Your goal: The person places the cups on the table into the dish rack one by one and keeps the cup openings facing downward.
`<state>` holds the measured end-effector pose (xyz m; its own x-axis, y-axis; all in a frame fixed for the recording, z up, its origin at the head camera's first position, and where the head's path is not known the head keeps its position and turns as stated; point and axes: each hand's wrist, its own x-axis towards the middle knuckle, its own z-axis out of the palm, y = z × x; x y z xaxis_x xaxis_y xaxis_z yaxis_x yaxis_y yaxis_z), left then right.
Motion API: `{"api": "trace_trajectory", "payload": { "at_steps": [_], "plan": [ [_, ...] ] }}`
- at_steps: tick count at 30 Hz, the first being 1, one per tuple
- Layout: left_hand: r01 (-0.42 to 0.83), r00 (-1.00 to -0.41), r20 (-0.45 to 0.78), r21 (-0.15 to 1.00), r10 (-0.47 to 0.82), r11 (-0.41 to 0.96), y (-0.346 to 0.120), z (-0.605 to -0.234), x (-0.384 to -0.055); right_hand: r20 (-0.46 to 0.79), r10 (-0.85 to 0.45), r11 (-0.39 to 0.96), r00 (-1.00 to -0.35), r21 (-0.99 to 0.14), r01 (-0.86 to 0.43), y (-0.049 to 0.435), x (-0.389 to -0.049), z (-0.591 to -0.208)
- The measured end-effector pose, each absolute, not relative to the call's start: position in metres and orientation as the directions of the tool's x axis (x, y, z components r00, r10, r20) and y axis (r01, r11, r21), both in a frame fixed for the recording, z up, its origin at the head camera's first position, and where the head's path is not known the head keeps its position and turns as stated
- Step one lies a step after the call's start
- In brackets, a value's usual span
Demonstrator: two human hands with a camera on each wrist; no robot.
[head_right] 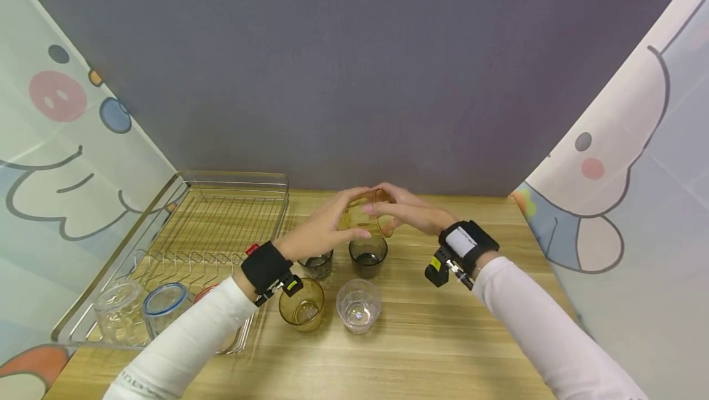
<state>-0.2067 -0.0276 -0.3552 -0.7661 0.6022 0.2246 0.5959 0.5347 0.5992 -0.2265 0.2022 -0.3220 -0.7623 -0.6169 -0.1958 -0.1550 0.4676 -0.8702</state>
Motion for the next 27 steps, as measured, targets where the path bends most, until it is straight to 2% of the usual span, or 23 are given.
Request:
{"api": "trace_trajectory", "payload": {
  "at_steps": [4, 8, 11, 18, 23, 27],
  "plan": [
    [0.519, -0.788, 0.213, 0.734, 0.577, 0.438, -0.027, -0.36, -0.208, -0.211, -0.611, 0.473, -0.763, -0.87, -0.138, 0.202, -0.226, -0.322],
    [0.389, -0.834, 0.193, 0.87, 0.517, 0.302, -0.027, -0.369, -0.208, -0.219, -0.604, 0.485, -0.766, -0.864, -0.135, 0.2, -0.224, -0.322],
    [0.301, -0.875, 0.183, 0.931, 0.448, 0.206, -0.025, -0.375, -0.207, -0.217, -0.602, 0.486, -0.768, -0.863, -0.137, 0.2, -0.224, -0.323],
    [0.17, -0.948, 0.146, 0.983, 0.282, 0.063, -0.014, -0.382, -0.206, -0.216, -0.589, 0.472, -0.779, -0.874, -0.115, 0.198, -0.224, -0.326],
    [-0.02, -0.979, -0.015, 1.0, 0.204, -0.021, -0.009, -0.381, -0.204, -0.218, -0.588, 0.453, -0.779, -0.887, -0.094, 0.197, -0.223, -0.33],
    [-0.162, -0.971, -0.134, 0.978, 0.195, -0.135, -0.007, -0.379, -0.203, -0.221, -0.586, 0.441, -0.779, -0.894, -0.078, 0.196, -0.222, -0.333]
  ]
}}
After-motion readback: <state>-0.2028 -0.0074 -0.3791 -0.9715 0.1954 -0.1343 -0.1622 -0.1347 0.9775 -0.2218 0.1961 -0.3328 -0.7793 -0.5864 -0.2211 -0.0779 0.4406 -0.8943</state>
